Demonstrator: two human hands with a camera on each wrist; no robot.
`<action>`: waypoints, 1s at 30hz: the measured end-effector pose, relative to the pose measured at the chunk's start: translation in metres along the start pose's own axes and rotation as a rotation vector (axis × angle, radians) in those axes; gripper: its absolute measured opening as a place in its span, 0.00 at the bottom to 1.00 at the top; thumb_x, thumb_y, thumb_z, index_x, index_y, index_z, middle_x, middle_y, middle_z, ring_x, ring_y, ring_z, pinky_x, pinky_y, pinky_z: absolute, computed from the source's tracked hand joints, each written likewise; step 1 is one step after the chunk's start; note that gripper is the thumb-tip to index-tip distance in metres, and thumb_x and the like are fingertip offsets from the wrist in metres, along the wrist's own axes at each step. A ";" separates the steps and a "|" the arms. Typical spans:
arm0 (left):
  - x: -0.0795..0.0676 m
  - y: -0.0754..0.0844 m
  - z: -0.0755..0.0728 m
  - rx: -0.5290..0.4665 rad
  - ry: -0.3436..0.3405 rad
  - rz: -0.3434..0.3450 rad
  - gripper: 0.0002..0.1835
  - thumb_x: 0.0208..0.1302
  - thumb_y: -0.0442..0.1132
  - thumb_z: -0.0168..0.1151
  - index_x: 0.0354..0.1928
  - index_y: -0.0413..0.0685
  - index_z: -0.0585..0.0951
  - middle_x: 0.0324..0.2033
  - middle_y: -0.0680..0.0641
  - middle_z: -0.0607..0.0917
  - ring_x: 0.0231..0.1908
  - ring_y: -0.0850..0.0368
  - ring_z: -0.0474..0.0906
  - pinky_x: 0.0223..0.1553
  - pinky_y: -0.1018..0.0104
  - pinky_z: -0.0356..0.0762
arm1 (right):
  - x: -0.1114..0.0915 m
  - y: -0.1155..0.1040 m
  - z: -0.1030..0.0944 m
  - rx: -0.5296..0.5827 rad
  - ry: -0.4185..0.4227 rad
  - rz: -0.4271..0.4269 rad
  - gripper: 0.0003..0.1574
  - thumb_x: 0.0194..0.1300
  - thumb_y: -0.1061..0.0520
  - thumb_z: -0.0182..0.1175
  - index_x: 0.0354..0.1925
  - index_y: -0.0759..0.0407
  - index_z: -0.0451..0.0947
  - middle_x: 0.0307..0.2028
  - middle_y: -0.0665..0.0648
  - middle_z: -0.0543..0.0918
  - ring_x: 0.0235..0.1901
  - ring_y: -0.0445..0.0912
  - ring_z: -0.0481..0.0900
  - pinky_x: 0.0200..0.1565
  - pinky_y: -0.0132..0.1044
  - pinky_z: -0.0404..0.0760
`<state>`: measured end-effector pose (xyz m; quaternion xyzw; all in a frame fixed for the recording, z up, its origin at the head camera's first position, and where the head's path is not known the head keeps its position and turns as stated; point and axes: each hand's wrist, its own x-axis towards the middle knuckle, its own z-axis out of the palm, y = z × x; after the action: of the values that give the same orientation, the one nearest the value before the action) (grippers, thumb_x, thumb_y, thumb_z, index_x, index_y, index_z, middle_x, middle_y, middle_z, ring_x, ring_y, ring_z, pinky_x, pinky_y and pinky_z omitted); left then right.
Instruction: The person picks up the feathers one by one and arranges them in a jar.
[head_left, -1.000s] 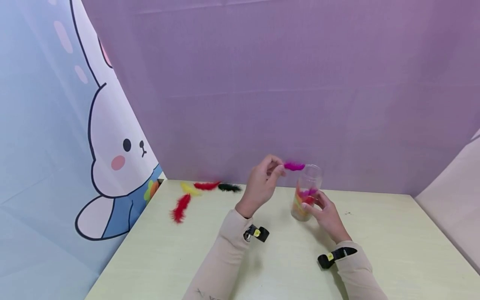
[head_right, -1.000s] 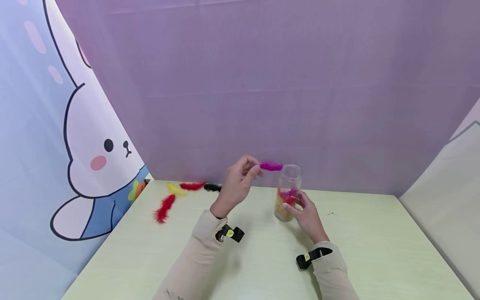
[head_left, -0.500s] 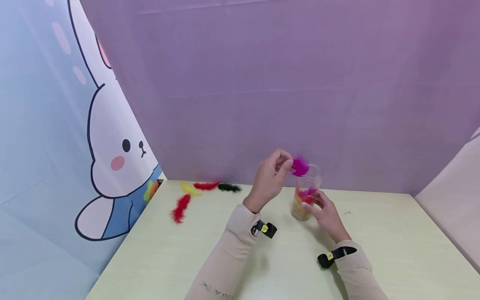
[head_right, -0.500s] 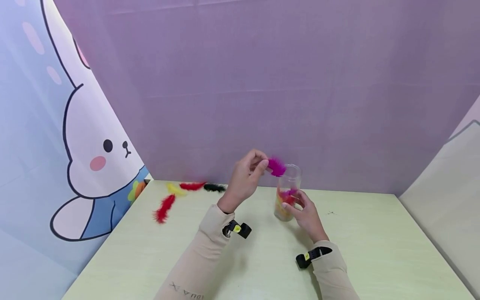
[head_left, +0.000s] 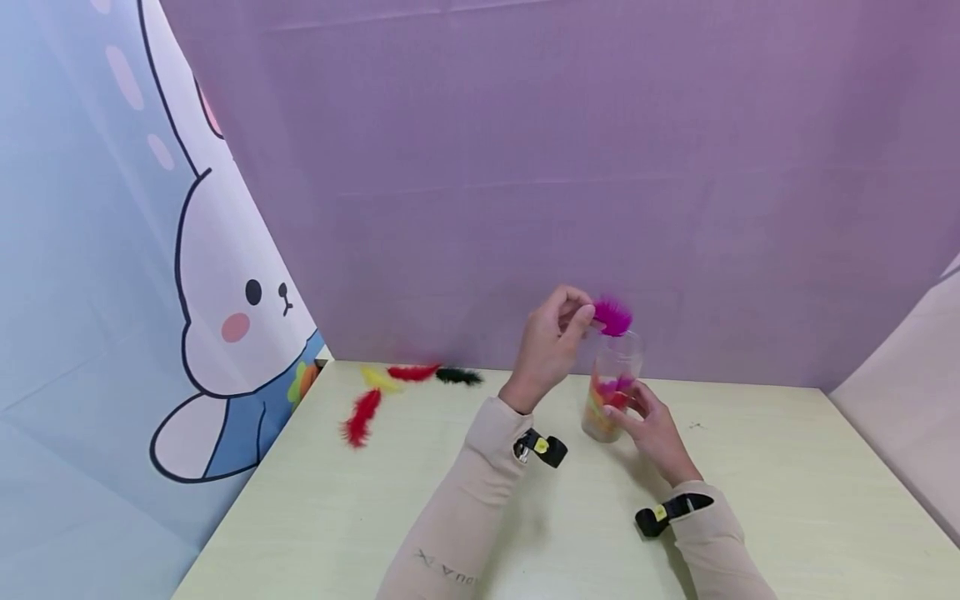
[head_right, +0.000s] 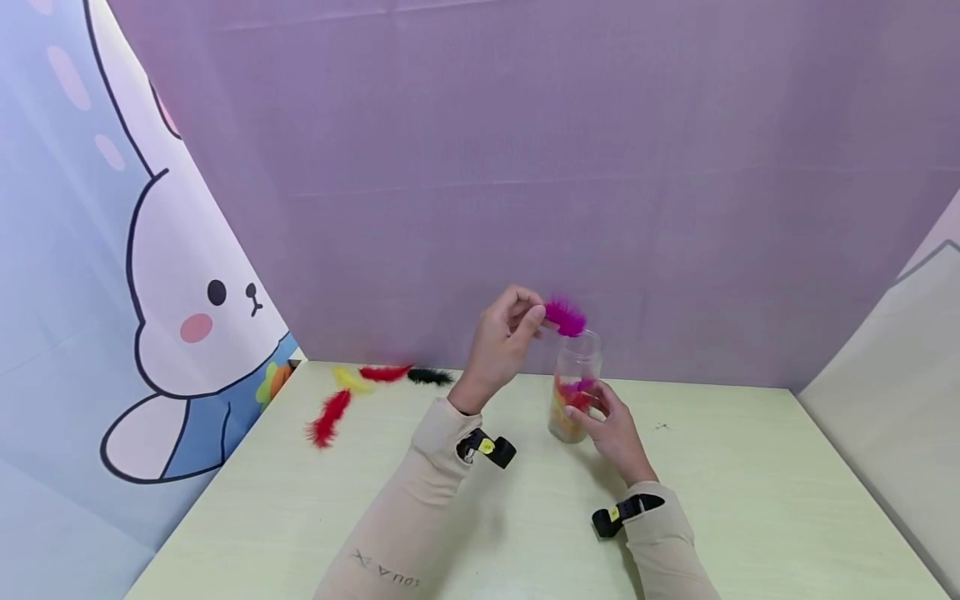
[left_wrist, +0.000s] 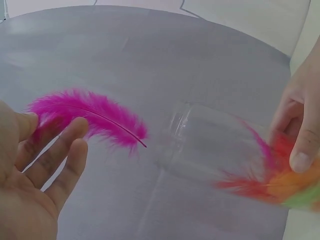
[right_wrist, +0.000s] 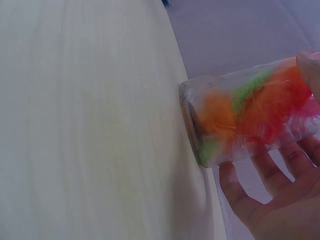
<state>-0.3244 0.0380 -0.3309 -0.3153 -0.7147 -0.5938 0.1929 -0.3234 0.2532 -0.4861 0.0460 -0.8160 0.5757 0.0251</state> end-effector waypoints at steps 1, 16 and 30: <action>0.000 -0.001 0.001 -0.008 0.002 -0.006 0.10 0.78 0.41 0.54 0.49 0.42 0.76 0.40 0.41 0.88 0.40 0.52 0.87 0.45 0.72 0.84 | 0.000 0.000 0.000 0.002 0.000 0.003 0.49 0.65 0.38 0.68 0.74 0.55 0.62 0.71 0.62 0.69 0.74 0.63 0.63 0.73 0.65 0.61; -0.007 -0.031 0.021 0.095 -0.035 -0.126 0.06 0.78 0.40 0.56 0.47 0.47 0.78 0.41 0.48 0.88 0.43 0.57 0.83 0.46 0.74 0.80 | 0.001 0.002 -0.001 0.010 -0.011 -0.019 0.47 0.66 0.39 0.68 0.74 0.54 0.62 0.71 0.61 0.70 0.74 0.62 0.64 0.73 0.64 0.62; -0.013 -0.062 0.034 0.298 -0.053 -0.208 0.07 0.76 0.43 0.59 0.46 0.50 0.81 0.46 0.49 0.82 0.44 0.62 0.79 0.43 0.75 0.78 | 0.007 0.012 0.000 0.024 -0.022 -0.043 0.48 0.67 0.40 0.68 0.75 0.54 0.61 0.70 0.62 0.71 0.73 0.62 0.65 0.72 0.66 0.61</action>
<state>-0.3539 0.0624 -0.3923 -0.2235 -0.8283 -0.4895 0.1561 -0.3318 0.2569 -0.4964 0.0702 -0.8080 0.5844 0.0277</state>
